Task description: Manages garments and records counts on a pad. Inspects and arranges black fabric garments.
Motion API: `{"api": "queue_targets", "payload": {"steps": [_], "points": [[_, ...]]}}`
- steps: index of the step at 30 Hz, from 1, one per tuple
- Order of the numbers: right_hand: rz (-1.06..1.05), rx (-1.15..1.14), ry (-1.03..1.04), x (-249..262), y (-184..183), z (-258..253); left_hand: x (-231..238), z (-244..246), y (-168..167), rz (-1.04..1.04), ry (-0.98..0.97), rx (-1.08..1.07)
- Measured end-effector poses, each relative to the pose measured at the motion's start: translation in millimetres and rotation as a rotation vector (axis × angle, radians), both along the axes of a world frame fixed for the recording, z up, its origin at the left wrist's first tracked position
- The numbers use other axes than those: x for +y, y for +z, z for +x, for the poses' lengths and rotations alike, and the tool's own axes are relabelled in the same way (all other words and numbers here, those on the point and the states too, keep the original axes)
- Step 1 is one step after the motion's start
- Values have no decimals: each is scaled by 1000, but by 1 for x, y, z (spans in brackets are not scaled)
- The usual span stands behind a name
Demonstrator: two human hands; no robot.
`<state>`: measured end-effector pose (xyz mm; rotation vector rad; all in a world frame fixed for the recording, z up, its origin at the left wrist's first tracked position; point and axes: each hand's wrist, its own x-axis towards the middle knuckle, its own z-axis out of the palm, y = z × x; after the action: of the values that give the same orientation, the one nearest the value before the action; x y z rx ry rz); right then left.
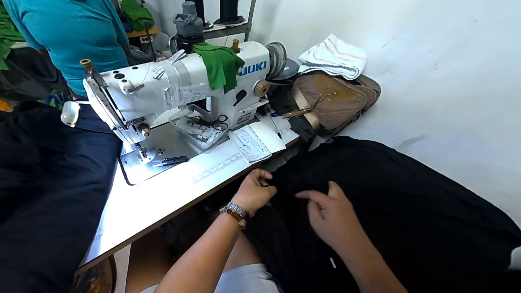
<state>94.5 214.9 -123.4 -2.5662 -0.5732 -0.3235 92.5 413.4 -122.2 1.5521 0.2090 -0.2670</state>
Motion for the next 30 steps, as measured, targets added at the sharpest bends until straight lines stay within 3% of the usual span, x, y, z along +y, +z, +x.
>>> {"api": "queue_targets", "payload": {"steps": [2, 7, 8, 10, 13, 15, 20, 23, 28, 30], "points": [[-28, 95, 27, 11, -6, -6, -7, 1, 10, 67, -36, -84], [-13, -4, 2, 7, -9, 0, -12, 4, 15, 60, -108, -200], [21, -13, -17, 2, -7, 3, -11, 5, 10, 66, -139, -246], [75, -17, -68, -9, 1, 5, -7, 9, -19, 298, -177, -315], [136, -38, -116, -28, 7, 13, 2, 11, -74, 754, -310, 23], [155, -63, -126, -34, 11, 13, 5, 9, -103, 821, -357, 155], [153, -86, -116, -36, 17, 7, 9, 11, -95, 778, -222, 35], [169, -68, -118, -31, 19, 8, 11, 7, -56, 631, -151, 8], [127, -9, -65, -10, 10, -1, -6, -6, 8, 141, -34, -2], [65, 66, 21, -5, 3, -3, -19, -7, 24, 115, -20, -38]]}}
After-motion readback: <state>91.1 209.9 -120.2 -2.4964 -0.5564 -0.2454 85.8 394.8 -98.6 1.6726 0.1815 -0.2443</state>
